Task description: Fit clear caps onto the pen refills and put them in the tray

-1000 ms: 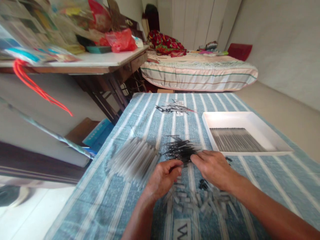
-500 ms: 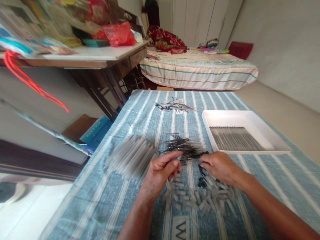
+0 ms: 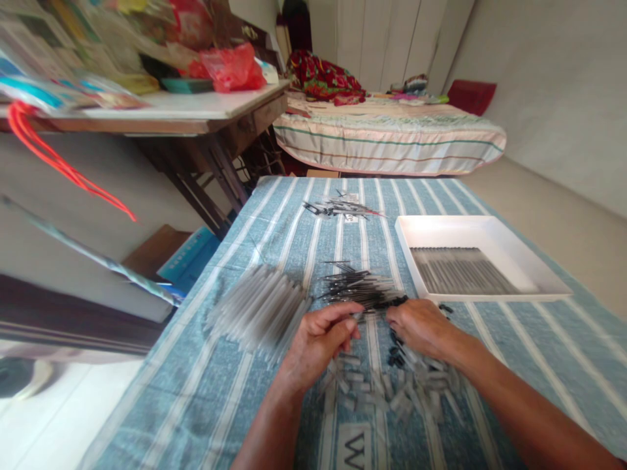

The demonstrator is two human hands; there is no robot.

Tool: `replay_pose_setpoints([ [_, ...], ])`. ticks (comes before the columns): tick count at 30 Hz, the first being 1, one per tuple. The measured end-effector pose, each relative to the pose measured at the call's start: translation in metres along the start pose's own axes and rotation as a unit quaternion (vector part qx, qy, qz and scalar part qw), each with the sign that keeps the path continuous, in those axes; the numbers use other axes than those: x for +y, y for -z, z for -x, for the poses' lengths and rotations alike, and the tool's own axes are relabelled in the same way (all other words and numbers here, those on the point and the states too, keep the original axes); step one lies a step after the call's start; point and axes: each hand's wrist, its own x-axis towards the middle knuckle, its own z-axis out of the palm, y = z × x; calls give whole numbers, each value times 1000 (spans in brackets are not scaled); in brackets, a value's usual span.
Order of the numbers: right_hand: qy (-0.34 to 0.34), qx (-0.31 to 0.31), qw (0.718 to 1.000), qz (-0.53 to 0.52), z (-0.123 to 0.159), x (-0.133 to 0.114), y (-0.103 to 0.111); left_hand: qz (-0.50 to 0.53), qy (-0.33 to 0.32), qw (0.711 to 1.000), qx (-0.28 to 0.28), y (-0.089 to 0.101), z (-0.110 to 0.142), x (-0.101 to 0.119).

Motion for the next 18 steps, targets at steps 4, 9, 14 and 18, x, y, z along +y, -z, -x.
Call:
replay_pose_setpoints([
  [4,-17,6,1000,-24,4,4,5,-18,-7,1000,-19,-1,0,-1],
  [9,-20,-28,999,-8,4,6,4,-38,-2,999,-34,-3,0,-2],
  [14,-28,-30,999,-23,1,6,3,-41,3,998,-40,-3,0,-2],
  [18,-27,-20,998,-47,1,7,3,-52,6,998,-43,-4,0,-2],
])
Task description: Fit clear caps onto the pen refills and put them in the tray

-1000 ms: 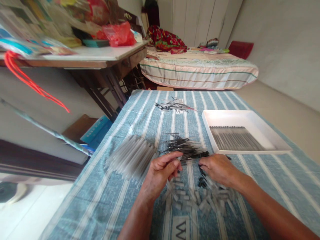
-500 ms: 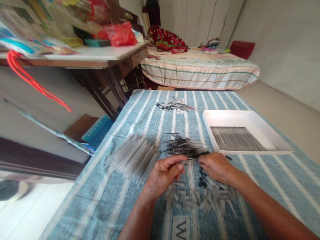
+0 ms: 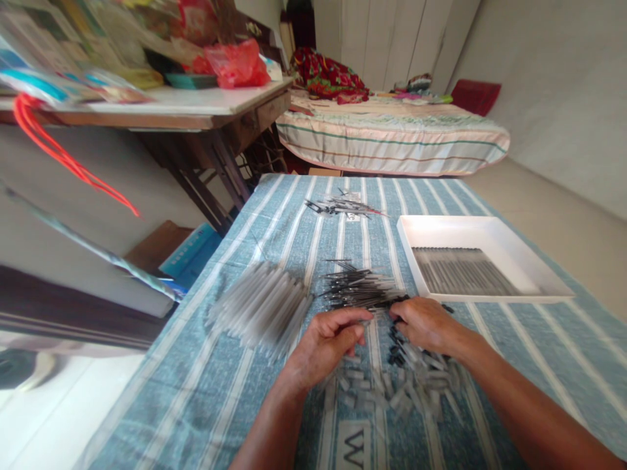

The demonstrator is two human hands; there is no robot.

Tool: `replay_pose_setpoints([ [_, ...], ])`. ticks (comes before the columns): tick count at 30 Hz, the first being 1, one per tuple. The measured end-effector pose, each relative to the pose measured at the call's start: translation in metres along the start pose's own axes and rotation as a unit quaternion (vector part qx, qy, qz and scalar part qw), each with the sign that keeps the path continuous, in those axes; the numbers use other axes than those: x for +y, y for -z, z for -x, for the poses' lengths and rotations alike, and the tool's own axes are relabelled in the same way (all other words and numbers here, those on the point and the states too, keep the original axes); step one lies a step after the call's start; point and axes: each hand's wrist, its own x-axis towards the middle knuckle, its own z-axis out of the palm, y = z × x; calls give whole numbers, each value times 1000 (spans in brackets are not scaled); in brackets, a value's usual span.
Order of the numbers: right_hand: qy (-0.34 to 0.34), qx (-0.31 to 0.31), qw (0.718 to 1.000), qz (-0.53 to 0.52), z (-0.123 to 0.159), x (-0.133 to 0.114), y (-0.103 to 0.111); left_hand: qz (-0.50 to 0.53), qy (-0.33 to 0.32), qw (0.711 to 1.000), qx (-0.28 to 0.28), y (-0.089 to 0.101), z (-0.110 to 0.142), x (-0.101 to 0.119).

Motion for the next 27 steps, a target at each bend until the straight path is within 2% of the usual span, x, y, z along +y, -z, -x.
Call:
replay_pose_setpoints([
  [3,-4,23,1000,-21,0,0,-1,-2,-1,1000,-2,-1,0,1],
  [5,6,60,997,-57,2,0,-1,-1,2,1000,-1,-1,1,2],
  [8,37,131,975,-176,9,-3,0,0,6,1000,-2,-1,1,3],
  [13,67,166,886,-428,19,-11,1,1,7,1000,-13,-2,2,3],
  [19,76,165,793,-582,19,-16,-8,6,10,1000,-16,-3,3,5],
  [21,80,165,783,-595,18,-17,-10,6,9,1000,-21,-3,3,5],
  [27,73,175,776,-601,16,-22,-11,6,2,1000,-29,-2,2,5],
])
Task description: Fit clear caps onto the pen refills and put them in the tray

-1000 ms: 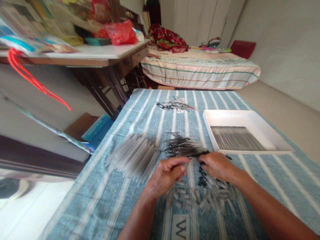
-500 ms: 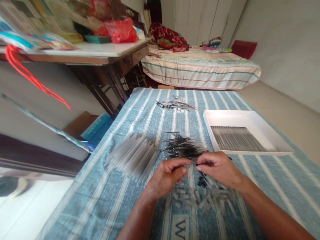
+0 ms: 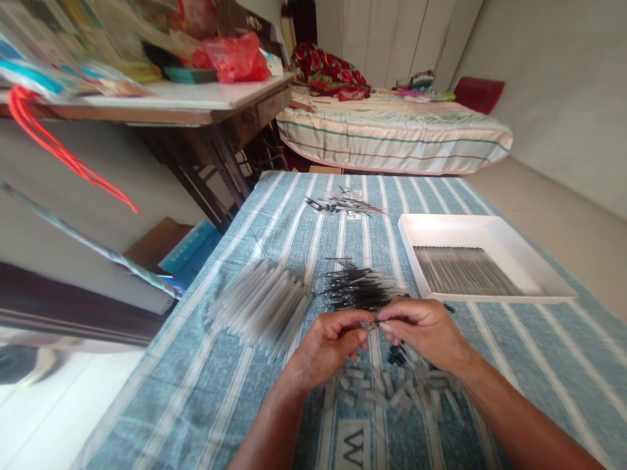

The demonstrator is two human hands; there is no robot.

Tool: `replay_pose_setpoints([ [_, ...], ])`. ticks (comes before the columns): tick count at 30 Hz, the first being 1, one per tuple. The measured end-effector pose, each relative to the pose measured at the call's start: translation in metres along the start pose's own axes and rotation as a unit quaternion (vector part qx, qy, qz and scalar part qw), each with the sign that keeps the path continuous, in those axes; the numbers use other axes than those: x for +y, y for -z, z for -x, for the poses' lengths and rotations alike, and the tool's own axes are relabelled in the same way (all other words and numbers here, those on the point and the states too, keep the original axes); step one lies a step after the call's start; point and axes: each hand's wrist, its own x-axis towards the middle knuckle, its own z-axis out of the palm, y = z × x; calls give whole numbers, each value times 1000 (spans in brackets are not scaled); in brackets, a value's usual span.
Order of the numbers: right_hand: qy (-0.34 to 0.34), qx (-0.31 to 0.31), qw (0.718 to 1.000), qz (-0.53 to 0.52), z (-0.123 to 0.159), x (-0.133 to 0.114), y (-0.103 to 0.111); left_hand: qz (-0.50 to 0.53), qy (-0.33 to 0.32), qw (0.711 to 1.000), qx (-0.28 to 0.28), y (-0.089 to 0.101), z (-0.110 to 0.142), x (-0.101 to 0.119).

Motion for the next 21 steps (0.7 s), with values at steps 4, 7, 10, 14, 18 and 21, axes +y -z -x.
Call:
replay_pose_setpoints([
  [4,0,4,1000,2,-1,-1,-2,1,-3,1000,2,-1,0,1],
  [7,1,5,1000,1,-1,-1,-3,-2,-4,1000,2,-1,0,1],
  [10,5,2,1000,-2,-1,-2,-4,-8,-8,1000,-2,0,0,1],
  [14,11,-4,1000,4,0,-2,-3,-16,-6,1000,-8,-1,0,2],
  [18,19,-11,1000,10,0,-2,-2,-19,-3,1000,-6,-1,0,4],
  [21,25,-20,999,20,1,-1,-1,-26,1,1000,-13,-1,0,4],
])
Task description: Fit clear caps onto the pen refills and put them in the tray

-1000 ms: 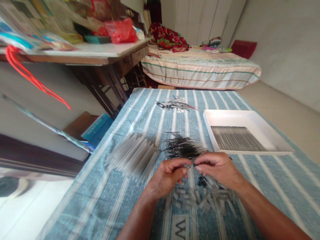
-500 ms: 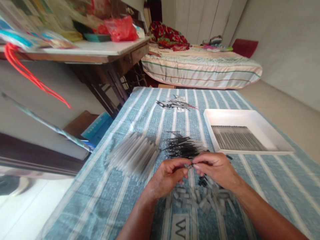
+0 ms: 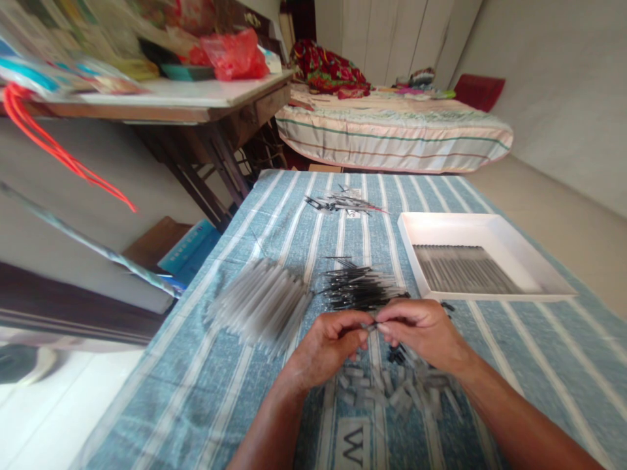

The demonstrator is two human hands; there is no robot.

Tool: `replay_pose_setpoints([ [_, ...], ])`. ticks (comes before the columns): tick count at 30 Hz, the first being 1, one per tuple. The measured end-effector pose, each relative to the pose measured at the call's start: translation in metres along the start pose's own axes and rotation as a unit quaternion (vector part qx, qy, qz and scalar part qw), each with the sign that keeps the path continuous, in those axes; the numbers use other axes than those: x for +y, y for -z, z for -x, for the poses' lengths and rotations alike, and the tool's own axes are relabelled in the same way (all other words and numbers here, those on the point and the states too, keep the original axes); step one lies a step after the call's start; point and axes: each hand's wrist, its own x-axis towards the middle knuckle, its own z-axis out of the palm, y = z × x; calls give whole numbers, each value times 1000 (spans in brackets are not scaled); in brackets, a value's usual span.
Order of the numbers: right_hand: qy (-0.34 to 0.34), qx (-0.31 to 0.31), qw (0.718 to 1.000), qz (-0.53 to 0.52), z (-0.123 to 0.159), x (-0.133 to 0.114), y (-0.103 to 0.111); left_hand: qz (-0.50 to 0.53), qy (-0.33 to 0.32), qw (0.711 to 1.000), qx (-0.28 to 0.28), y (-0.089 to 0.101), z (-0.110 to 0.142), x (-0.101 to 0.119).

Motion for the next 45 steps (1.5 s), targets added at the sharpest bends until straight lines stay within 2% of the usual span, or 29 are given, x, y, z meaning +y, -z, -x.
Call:
replay_pose_setpoints([
  [13,70,-14,988,134,-2,-10,-2,-38,13,999,-15,2,0,-4],
  [18,30,-35,990,131,-1,-5,1,-47,16,999,-9,2,-1,-7],
  [24,52,-57,981,179,-2,-5,3,-89,18,996,-14,2,-1,-10],
  [28,18,-80,982,167,-3,-6,2,-106,15,994,-17,1,-1,-8],
  [36,-32,-76,986,147,-1,0,1,-110,4,994,-19,1,-1,-8],
  [39,-25,-70,988,132,0,1,1,-105,4,994,-16,1,-1,-10],
  [45,-17,-81,980,182,-2,-4,0,-110,1,994,-18,1,-1,-9],
])
